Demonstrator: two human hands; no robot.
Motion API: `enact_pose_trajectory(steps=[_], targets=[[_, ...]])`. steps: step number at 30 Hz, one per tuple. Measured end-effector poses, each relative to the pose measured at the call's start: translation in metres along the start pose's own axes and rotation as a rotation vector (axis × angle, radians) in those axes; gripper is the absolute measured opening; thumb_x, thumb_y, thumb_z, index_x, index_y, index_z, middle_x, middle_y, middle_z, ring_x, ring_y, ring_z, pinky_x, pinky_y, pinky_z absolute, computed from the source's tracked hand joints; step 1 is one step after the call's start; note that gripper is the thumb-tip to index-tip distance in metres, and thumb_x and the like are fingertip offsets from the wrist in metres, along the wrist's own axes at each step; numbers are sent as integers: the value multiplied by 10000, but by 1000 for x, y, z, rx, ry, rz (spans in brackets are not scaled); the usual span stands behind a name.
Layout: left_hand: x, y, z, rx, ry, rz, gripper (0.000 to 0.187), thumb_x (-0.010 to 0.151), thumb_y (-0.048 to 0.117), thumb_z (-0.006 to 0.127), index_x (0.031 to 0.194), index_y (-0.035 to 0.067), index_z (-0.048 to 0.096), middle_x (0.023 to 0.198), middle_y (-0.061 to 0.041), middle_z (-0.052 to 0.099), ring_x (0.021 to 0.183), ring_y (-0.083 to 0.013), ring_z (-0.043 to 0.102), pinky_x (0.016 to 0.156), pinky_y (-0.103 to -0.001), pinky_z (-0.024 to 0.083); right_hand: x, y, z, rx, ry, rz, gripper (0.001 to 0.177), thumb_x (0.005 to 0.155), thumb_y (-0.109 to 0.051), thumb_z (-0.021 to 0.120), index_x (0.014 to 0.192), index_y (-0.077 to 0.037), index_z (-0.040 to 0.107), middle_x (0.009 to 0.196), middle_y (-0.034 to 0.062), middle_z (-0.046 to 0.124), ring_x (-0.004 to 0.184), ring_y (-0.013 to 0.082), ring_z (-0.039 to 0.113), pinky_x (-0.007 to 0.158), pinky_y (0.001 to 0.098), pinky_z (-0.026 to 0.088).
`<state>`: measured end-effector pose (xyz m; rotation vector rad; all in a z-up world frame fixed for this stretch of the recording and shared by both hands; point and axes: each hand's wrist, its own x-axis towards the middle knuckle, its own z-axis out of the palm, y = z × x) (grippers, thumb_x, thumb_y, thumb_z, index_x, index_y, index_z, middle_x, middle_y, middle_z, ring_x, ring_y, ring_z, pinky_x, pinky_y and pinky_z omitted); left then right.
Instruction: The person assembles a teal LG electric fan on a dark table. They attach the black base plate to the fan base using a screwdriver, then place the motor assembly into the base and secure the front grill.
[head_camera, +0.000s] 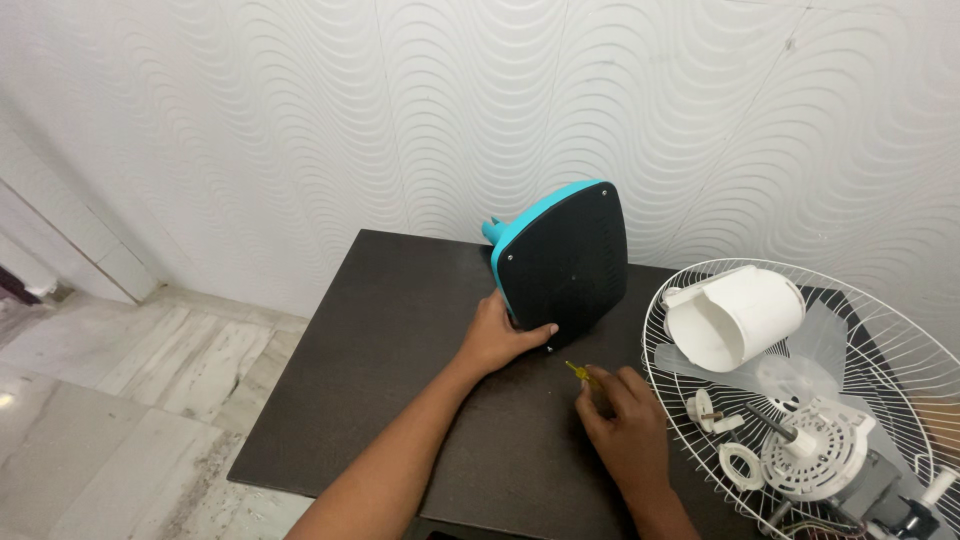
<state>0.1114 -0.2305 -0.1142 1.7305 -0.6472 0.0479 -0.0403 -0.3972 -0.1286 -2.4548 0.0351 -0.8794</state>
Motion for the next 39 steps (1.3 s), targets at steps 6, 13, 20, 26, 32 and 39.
enact_pose_trajectory(steps=[6,13,20,26,32,39], targets=[[0,2,0,41,-7,-58,603,718,234,881,1193,-19,611,1024,-167,775,882,-236,773,815,-360,614,-1,1,4,-100,-28,18,208,909,-199,704,1069,-77,757,696,39,710,504,120,647,461,276,486],[0,2,0,5,-2,-26,623,719,246,872,1215,-22,608,1033,-164,779,874,-232,775,789,-353,615,1,-2,2,-75,-101,-20,225,847,-215,730,986,-39,710,785,77,765,548,153,701,475,305,532],[1,-1,-1,22,12,-22,629,722,253,883,1221,-15,611,1058,-166,775,909,-247,764,820,-373,603,0,-6,1,-158,-21,-4,230,886,-264,748,980,-55,761,818,82,775,574,173,707,495,301,534],[1,-5,0,50,18,-56,636,711,261,880,1223,-4,613,1065,-159,777,911,-244,773,825,-373,610,1,-11,-1,-202,-22,-46,264,882,-277,746,1004,-43,755,759,88,751,582,201,705,503,315,528],[1,-6,1,26,26,1,631,712,263,885,1216,-13,623,1065,-149,784,908,-236,777,816,-365,613,0,-8,0,-213,-64,-33,234,874,-265,737,935,-38,731,729,67,732,552,193,691,466,327,511],[-1,-1,1,57,28,34,654,710,250,891,1237,-17,608,1056,-150,782,893,-224,777,802,-348,611,-3,-4,2,-180,39,-99,229,886,-284,748,901,-57,727,758,76,738,557,181,676,476,301,499]])
